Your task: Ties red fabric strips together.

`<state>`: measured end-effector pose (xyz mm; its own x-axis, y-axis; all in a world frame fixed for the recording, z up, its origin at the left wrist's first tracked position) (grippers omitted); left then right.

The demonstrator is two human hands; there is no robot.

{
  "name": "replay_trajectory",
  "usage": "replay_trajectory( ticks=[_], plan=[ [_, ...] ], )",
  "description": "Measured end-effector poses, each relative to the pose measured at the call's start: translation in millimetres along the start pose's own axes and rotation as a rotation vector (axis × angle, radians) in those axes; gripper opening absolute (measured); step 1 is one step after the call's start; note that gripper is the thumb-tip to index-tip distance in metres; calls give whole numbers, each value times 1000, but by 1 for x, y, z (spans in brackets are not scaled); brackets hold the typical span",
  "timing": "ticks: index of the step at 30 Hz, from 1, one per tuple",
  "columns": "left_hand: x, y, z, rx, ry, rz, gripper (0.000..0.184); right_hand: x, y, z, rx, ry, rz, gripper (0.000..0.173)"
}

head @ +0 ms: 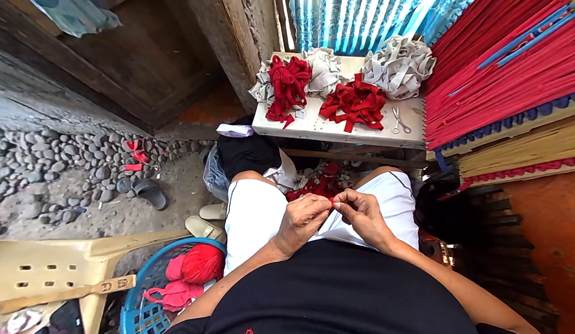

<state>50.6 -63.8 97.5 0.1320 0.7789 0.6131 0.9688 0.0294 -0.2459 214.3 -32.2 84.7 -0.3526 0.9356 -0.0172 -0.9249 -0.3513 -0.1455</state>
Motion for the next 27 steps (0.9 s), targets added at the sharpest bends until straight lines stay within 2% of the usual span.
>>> replay_trajectory(
  ticks=[3, 6, 9, 11, 19, 27],
  plan=[
    [-1, 0, 6, -126, -207, -82, 8, 1, -3, 3, -51, 19, 10, 8],
    [-1, 0, 12, -324, -451, -144, 15, 4, -6, 4, -122, 47, 39, 9],
    [-3, 1, 23, -454, -658, -133, 24, 5, -9, 2, -150, 69, 71, 10],
    [-6, 3, 29, -522, -745, -125, 21, 5, -11, 2, -163, 78, 96, 11],
    [-9, 8, 32, -740, -895, -91, 8, 4, -13, 1, -105, 95, 133, 9],
    [-10, 12, 30, -930, -958, -40, 11, 2, -13, -1, -23, 61, 159, 9]
  ],
)
Point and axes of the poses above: each hand's wrist, its own x-axis towards the middle knuckle, its own y-axis out of the palm, z = x × y, the point moved 6 cm from there along x, towards the middle knuckle, and after that the axes turned 4 degrees about -x, right-handed, at the moved point
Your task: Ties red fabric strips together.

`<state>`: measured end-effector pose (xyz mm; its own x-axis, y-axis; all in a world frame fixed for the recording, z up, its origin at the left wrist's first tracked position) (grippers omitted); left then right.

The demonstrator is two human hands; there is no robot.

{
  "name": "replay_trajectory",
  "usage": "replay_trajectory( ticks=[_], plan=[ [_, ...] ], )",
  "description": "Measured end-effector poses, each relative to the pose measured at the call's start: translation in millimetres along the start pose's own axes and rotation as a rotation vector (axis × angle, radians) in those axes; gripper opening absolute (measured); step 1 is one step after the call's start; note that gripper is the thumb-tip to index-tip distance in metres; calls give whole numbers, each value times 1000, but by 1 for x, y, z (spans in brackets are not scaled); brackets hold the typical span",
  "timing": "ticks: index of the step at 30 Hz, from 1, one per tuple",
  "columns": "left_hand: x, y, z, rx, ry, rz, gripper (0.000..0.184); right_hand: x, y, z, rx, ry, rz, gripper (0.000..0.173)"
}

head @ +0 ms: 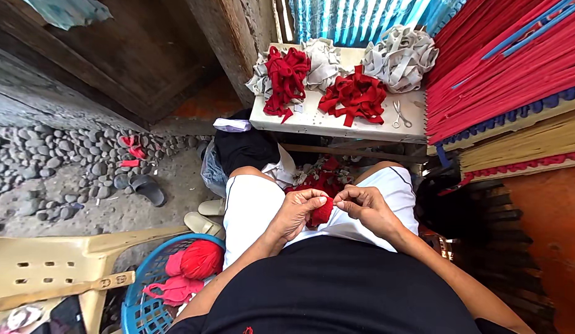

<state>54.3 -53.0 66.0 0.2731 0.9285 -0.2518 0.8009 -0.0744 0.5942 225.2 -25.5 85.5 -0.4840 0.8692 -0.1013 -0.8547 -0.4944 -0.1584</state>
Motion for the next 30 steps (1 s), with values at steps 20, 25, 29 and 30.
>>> replay_trajectory(
  ticks=[20, 25, 29, 30],
  plan=[
    [0, -1, 4, 180, 100, -62, 2, 0, 7, -3, 9, -73, -13, 10],
    [-1, -2, 4, 152, 138, -168, 2, 7, 7, -6, 85, 32, -82, 3],
    [-1, -2, 5, 117, 144, -230, 3, 8, 13, -2, 143, 11, -111, 10],
    [-1, -2, 5, 122, 146, -241, 3, 8, 14, -1, 134, -16, -114, 10]
  ],
)
Point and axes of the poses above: each hand's wrist, its own x-axis towards the middle knuckle, its own y-axis out of the palm, z = x × y, the point moved 6 cm from there along x, towards the middle knuckle, and after that the axes turned 4 degrees about -x, right-handed, at the moved point
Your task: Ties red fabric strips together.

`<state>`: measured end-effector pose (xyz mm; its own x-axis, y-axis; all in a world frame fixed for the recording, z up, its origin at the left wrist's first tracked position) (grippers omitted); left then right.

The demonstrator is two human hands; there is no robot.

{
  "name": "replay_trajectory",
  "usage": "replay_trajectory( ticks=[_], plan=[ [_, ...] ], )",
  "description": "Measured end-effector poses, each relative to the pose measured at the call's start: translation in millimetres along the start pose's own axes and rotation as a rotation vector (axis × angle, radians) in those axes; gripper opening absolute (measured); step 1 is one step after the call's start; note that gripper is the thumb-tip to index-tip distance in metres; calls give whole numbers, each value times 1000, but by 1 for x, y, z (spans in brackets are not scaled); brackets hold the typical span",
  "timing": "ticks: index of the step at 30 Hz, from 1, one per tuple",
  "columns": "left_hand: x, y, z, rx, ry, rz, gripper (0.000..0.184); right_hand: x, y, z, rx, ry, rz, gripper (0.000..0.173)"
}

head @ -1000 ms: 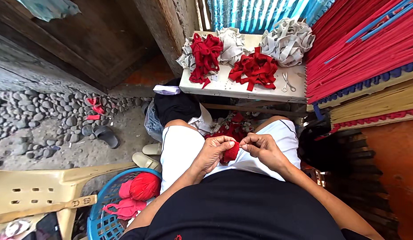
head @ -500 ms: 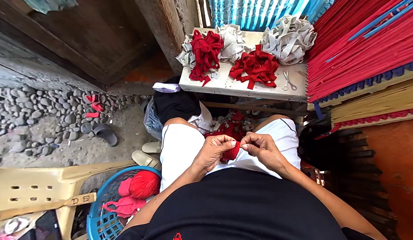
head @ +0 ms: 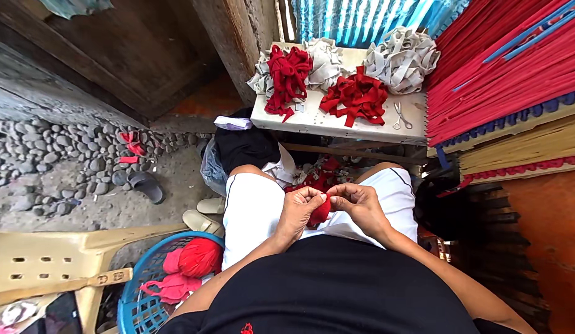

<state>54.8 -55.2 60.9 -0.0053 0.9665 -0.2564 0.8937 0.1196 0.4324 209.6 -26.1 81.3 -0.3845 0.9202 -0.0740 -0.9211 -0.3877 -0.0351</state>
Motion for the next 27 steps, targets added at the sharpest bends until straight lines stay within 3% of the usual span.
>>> replay_trajectory(
  ticks=[5, 11, 14, 19, 27],
  plan=[
    [2, -2, 1, 29, 33, -31, 2, 1, 0, 3, -111, -176, -19, 9],
    [5, -2, 8, 240, 71, 15, 3, 7, 6, 10, -459, -417, -1, 4],
    [8, -6, 13, 335, 88, 13, 3, 7, 2, 26, -307, -448, 16, 10],
    [12, -18, 6, 265, 73, -58, 4, 3, -39, 60, 135, -376, 34, 13],
    [14, -26, -8, 249, 202, -141, 7, -32, -124, 106, -37, -486, -282, 12]
  ],
)
Point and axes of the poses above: each hand's wrist, its own x-axis towards the middle knuckle, its own y-axis out of the palm, z = x × y, the point moved 6 cm from there along x, towards the middle knuckle, and after that the axes turned 4 degrees about -x, right-handed, at the moved point
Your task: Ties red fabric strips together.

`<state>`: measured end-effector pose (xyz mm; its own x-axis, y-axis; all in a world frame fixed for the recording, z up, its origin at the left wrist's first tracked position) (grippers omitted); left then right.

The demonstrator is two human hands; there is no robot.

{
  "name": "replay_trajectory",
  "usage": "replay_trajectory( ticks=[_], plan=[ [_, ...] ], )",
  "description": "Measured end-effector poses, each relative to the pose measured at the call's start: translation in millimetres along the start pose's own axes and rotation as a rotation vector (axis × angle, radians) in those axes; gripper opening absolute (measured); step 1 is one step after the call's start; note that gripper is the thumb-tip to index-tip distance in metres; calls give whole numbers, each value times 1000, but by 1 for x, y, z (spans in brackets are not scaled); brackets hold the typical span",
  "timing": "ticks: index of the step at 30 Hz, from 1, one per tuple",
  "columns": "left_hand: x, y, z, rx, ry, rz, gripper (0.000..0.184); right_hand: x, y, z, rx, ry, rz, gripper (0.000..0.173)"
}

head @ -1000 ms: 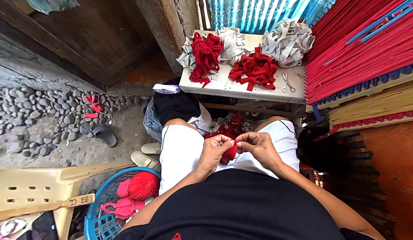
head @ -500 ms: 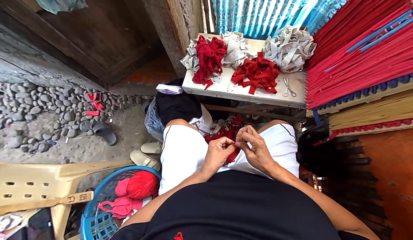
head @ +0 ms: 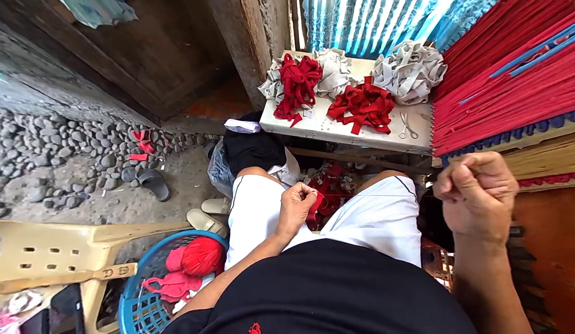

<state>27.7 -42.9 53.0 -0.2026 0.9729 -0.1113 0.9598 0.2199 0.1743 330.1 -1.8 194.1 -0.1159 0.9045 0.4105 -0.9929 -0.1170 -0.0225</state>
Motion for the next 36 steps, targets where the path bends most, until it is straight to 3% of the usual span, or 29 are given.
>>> replay_trajectory(
  ticks=[5, 9, 17, 21, 28, 36],
  plan=[
    [5, -10, -5, 10, 46, -69, 8, -5, -43, 22, -205, -101, -83, 15],
    [8, -15, -7, 13, 59, -79, 9, -11, -77, 22, -215, -80, -167, 15],
    [6, -11, -11, 70, 81, -48, 7, -12, -100, 11, -308, -61, -291, 11],
    [3, -3, -10, 39, 72, 16, 4, -6, -48, 2, -346, -29, -116, 13],
    [-7, 13, -14, -26, 47, 99, 3, -36, 85, -64, -219, 240, 322, 5],
    [-12, 16, -14, -76, 5, 146, 2, -47, 116, -86, -257, 365, 474, 9]
  ],
)
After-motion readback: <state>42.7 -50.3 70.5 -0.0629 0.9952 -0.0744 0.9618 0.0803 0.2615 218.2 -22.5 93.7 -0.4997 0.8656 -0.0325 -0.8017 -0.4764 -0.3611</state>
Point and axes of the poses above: each hand's wrist, its own x-axis towards the middle knuckle, its own y-axis out of the palm, z = x × y, the point moved 6 cm from there along x, towards the middle knuckle, and after that the axes turned 4 degrees about -x, right-handed, at the moved point
